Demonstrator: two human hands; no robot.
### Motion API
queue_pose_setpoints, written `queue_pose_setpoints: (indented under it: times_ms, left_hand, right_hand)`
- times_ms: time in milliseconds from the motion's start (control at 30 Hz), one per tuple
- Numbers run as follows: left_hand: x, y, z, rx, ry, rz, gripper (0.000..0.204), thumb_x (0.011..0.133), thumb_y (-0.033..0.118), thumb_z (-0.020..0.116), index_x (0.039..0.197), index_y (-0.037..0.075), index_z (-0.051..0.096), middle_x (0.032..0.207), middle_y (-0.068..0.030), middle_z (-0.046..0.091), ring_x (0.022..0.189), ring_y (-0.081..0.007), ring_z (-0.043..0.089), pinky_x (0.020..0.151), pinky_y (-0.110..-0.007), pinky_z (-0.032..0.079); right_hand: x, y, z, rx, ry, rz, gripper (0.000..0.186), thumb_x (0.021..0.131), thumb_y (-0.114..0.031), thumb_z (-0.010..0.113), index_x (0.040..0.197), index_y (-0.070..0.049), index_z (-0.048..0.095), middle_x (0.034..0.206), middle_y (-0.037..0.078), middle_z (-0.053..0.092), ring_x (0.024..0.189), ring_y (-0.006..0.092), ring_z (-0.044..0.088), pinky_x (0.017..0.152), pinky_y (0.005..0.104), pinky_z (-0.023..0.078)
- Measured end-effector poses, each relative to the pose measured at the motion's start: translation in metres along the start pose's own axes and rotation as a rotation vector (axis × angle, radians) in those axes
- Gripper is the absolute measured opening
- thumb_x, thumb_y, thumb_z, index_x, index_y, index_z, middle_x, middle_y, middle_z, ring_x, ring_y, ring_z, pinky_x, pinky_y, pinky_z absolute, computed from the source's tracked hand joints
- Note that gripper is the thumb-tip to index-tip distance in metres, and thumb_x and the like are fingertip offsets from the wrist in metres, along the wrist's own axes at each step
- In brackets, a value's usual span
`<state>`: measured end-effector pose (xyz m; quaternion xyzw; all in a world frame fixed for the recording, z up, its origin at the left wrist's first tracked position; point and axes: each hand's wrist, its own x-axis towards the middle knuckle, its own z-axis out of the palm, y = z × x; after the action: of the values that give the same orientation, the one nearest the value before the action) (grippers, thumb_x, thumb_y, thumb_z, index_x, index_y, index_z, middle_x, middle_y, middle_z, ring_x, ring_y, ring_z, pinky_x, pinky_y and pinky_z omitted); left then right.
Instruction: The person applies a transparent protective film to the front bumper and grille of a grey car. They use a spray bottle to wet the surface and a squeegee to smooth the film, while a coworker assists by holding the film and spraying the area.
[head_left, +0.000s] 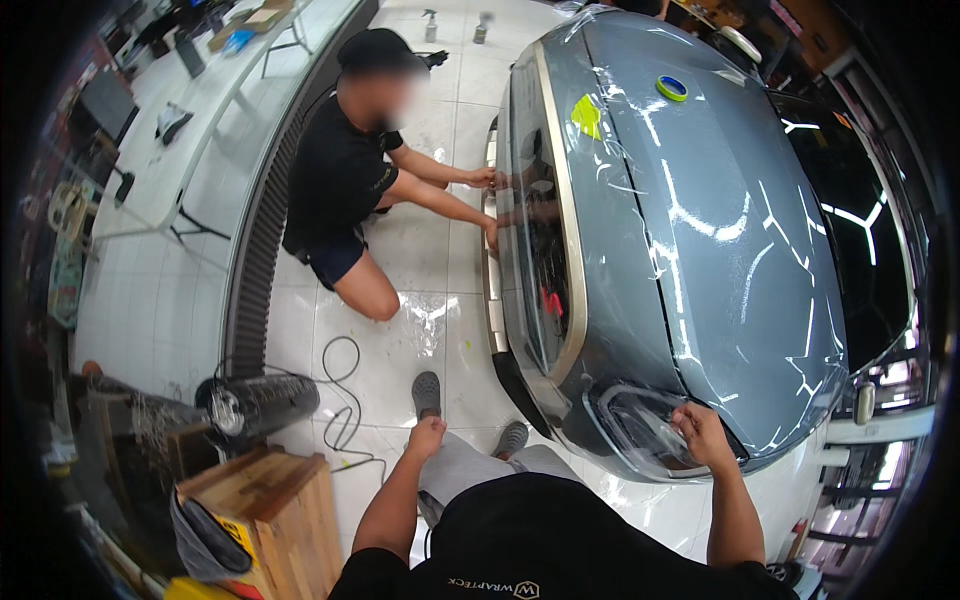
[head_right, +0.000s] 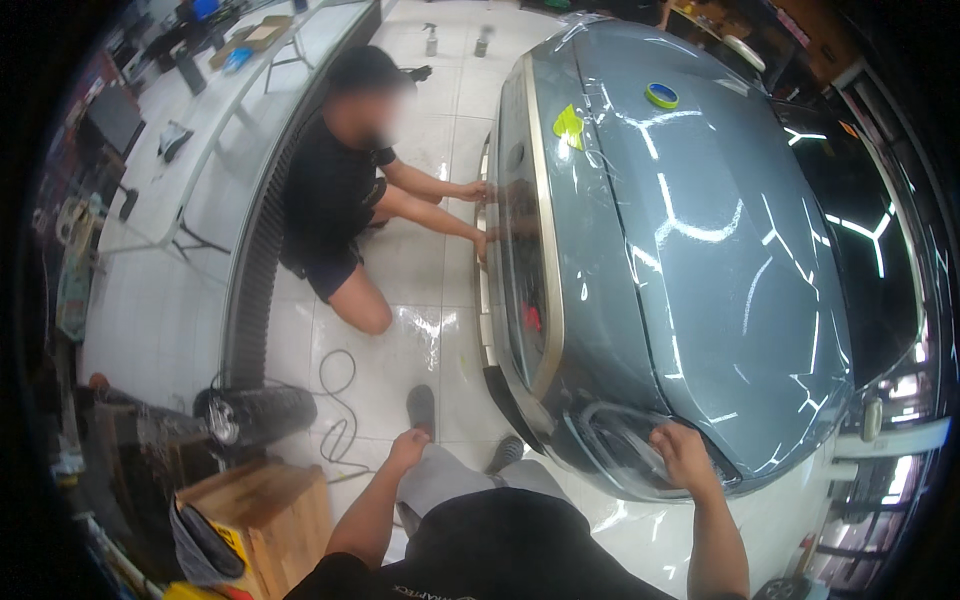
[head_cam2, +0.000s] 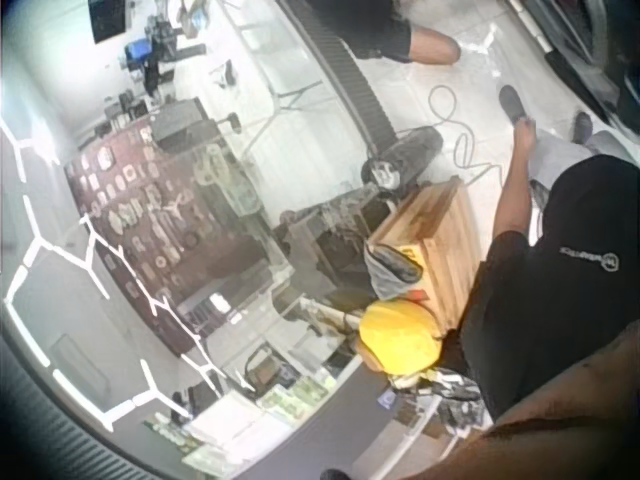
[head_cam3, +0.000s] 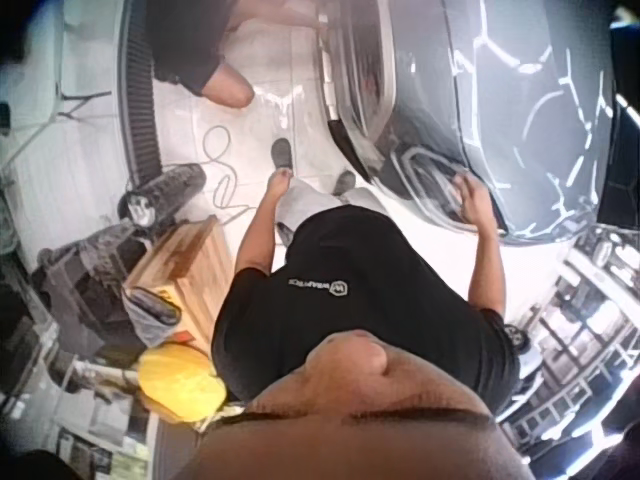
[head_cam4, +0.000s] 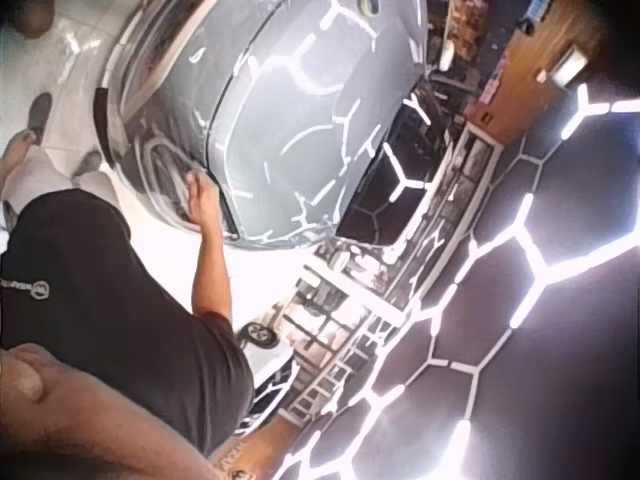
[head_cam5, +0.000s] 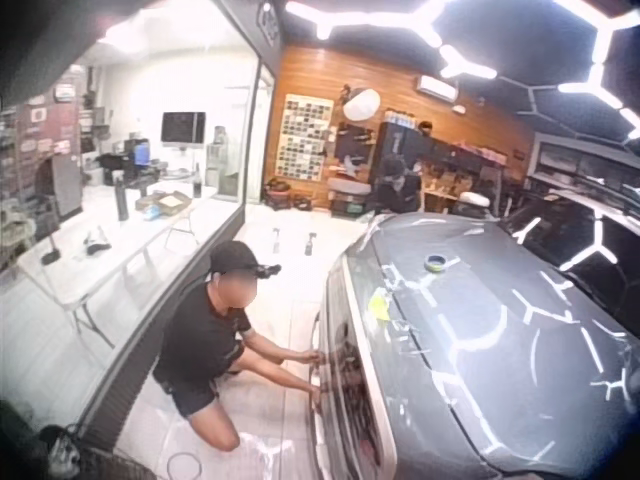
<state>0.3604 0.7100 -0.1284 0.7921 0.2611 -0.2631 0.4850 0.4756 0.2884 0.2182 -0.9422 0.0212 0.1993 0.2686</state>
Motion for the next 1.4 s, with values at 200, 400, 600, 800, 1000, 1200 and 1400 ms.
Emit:
queue_pose_setpoints:
  times_ms: [200, 400, 600, 800, 1000, 1200, 1400]
  left_hand:
    - [-0.062, -0.032, 0.091, -0.091, 0.137, -0.046, 0.036, 0.089, 0.031, 0.058, 0.109, 0.002, 0.064, 0.101, -0.0172, 0.068, 0.096, -0.0303, 0.065, 0.085, -0.037, 0.049]
    - [-0.123, -0.035, 0.160, -0.285, 0.276, -0.079, 0.035, 0.088, 0.029, 0.059, 0.109, 0.002, 0.064, 0.099, -0.0167, 0.068, 0.094, -0.0275, 0.066, 0.084, -0.035, 0.050]
    - [-0.121, -0.054, 0.225, -0.392, 0.143, -0.120, 0.032, 0.088, 0.026, 0.059, 0.107, 0.000, 0.064, 0.096, -0.0153, 0.069, 0.089, -0.0252, 0.066, 0.081, -0.034, 0.050]
    - [-0.131, -0.069, 0.266, -0.431, 0.062, -0.039, 0.026, 0.091, 0.019, 0.059, 0.107, -0.001, 0.063, 0.087, -0.0087, 0.067, 0.078, -0.0156, 0.062, 0.071, -0.029, 0.049]
    - [-0.171, -0.124, 0.278, -0.545, 0.025, -0.085, 0.020, 0.091, 0.016, 0.058, 0.104, 0.001, 0.060, 0.081, -0.0026, 0.060, 0.067, -0.0108, 0.054, 0.059, -0.025, 0.045]
    - [-0.193, -0.056, 0.271, -0.515, 0.204, 0.043, 0.019, 0.092, 0.018, 0.057, 0.103, 0.003, 0.061, 0.083, -0.0032, 0.061, 0.067, -0.0123, 0.056, 0.057, -0.023, 0.046]
    - [-0.229, 0.100, 0.326, -0.700, 0.292, 0.144, 0.035, 0.093, 0.025, 0.055, 0.119, 0.002, 0.055, 0.095, -0.0067, 0.062, 0.079, -0.0156, 0.059, 0.067, -0.027, 0.047]
  right_hand:
    - [0.010, 0.039, -0.017, 0.267, -0.111, -0.036, 0.018, 0.090, -0.017, 0.063, 0.091, 0.000, 0.059, 0.074, 0.003, 0.058, 0.071, 0.0099, 0.054, 0.066, 0.0263, 0.045]
    - [-0.041, 0.077, -0.025, 0.116, -0.196, -0.056, 0.020, 0.084, -0.013, 0.067, 0.095, 0.002, 0.059, 0.084, 0.005, 0.063, 0.076, 0.0127, 0.057, 0.071, 0.0278, 0.047]
    - [-0.084, 0.110, -0.060, -0.130, -0.192, -0.099, 0.021, 0.078, -0.009, 0.066, 0.098, -0.002, 0.062, 0.086, 0.008, 0.065, 0.078, 0.0182, 0.061, 0.073, 0.0317, 0.048]
    - [-0.138, 0.204, -0.080, -0.397, 0.018, -0.121, 0.027, 0.075, -0.010, 0.066, 0.101, -0.004, 0.063, 0.096, 0.015, 0.063, 0.092, 0.0321, 0.060, 0.081, 0.0402, 0.049]
    - [-0.151, 0.263, -0.094, -0.638, 0.300, -0.272, 0.017, 0.075, -0.013, 0.064, 0.091, -0.010, 0.062, 0.094, 0.013, 0.057, 0.094, 0.0338, 0.054, 0.081, 0.0453, 0.044]
    - [-0.164, 0.371, -0.124, -0.586, 0.685, -0.224, 0.036, 0.068, 0.000, 0.067, 0.103, -0.003, 0.056, 0.107, 0.019, 0.053, 0.101, 0.0380, 0.051, 0.086, 0.0455, 0.043]
    - [-0.166, 0.466, -0.151, -0.454, 0.845, -0.279, 0.040, 0.070, -0.003, 0.066, 0.106, 0.000, 0.052, 0.113, 0.022, 0.050, 0.104, 0.0401, 0.049, 0.090, 0.0470, 0.040]
